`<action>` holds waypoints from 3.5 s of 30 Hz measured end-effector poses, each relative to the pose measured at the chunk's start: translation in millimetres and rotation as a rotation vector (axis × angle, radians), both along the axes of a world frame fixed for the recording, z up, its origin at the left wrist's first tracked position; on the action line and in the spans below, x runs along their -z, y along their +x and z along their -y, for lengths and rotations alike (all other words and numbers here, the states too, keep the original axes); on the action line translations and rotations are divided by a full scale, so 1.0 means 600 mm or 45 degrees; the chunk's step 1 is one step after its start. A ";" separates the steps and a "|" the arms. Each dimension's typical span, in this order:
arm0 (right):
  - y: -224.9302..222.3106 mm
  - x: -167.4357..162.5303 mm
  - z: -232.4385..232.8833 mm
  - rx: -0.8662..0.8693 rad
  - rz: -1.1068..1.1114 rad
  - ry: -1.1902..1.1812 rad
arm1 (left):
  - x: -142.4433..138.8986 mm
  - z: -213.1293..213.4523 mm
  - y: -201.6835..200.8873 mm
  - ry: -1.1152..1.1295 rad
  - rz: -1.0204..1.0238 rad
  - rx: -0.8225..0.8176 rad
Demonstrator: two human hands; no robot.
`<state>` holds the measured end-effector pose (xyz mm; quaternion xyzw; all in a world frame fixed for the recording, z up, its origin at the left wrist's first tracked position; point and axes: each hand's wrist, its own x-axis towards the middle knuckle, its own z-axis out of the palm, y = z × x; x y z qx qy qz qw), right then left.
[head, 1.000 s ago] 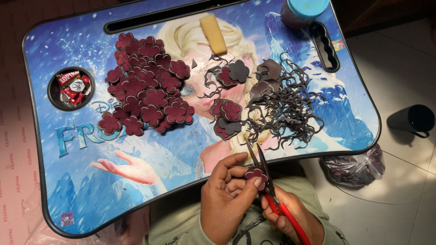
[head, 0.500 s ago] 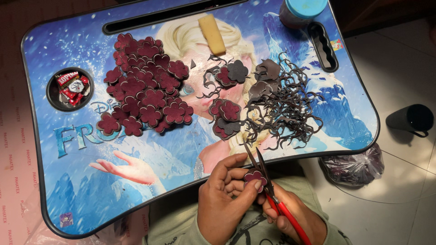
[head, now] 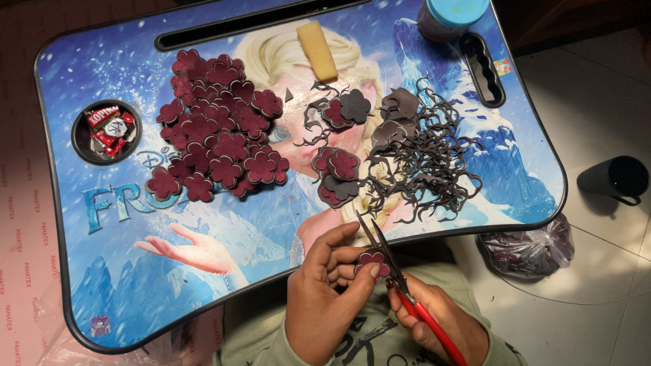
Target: The person holds small dark flower-shaped fabric cutouts and uses red-handled scissors to trim excess material from their edges, placing trimmed pieces on a pile and letting cut scraps accumulate on the tray. The person repeats this trimming cycle one piece at a time across the episode.
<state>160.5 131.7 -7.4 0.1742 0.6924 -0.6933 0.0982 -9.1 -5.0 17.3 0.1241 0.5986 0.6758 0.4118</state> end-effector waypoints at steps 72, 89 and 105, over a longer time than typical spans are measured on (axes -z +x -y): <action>0.008 0.000 -0.006 -0.025 0.006 -0.013 | 0.005 -0.001 0.007 0.045 0.050 -0.112; -0.002 -0.010 -0.006 -0.052 -0.053 -0.022 | 0.001 -0.007 0.008 0.014 0.123 -0.107; -0.001 -0.014 -0.007 -0.062 0.008 0.004 | -0.001 -0.006 0.001 0.051 0.143 -0.083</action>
